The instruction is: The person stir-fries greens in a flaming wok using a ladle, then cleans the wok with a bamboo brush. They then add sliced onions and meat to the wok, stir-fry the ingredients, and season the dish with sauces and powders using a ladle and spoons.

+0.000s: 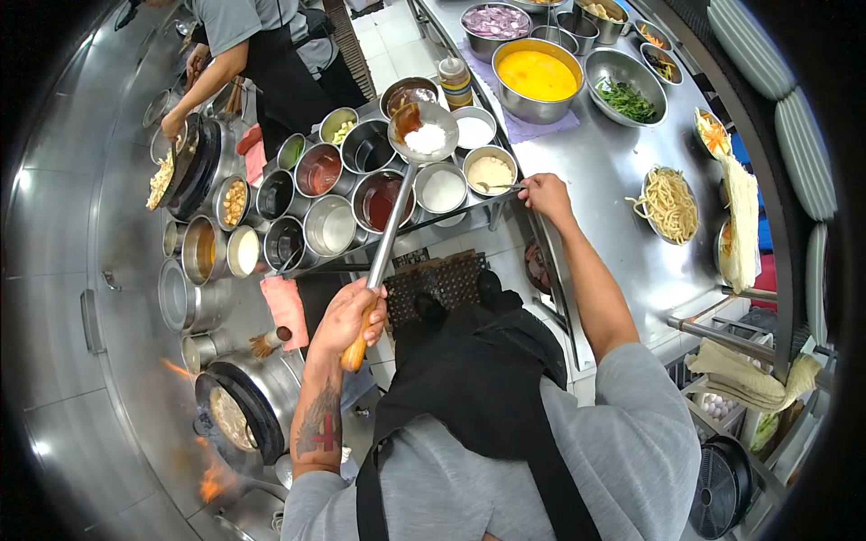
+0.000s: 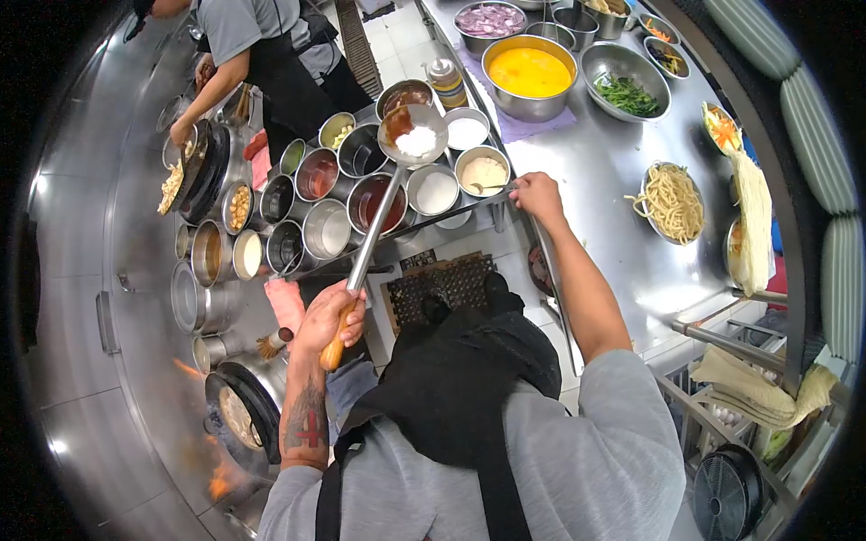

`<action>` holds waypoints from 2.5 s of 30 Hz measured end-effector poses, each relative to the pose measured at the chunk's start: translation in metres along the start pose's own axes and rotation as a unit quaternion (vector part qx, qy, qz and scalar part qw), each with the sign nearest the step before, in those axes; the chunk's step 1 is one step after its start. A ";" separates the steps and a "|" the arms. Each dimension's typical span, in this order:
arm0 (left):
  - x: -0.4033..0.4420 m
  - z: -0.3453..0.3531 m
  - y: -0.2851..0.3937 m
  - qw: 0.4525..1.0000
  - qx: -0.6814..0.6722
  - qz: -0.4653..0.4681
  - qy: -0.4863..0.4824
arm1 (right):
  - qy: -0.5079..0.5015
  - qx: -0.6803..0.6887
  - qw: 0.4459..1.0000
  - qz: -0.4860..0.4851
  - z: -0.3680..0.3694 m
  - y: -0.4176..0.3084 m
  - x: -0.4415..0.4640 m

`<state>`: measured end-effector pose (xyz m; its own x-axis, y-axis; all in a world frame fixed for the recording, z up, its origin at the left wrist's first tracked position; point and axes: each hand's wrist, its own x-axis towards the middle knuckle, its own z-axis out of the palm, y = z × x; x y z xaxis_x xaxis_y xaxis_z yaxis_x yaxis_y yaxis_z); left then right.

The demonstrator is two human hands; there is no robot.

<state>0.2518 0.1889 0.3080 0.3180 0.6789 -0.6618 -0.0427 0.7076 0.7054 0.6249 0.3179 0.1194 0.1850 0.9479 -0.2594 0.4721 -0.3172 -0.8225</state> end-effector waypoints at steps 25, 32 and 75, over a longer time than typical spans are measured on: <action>0.184 0.111 0.081 0.905 0.400 0.104 -0.103 | -0.010 0.566 0.815 0.128 -0.130 -0.112 -0.209; 0.431 0.067 0.137 0.799 0.344 0.423 0.255 | 0.037 0.518 0.825 0.222 -0.184 -0.066 -0.305; -0.327 -0.037 -0.401 0.490 -0.100 0.249 0.830 | -0.563 -0.204 0.643 -0.477 0.601 -0.352 -0.460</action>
<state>0.1304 -0.3100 0.2320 -0.9791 -0.1156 0.1675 0.1319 0.2659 0.9549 -0.1448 0.0110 0.2240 -0.9900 0.0636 -0.1257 0.1362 0.6609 -0.7380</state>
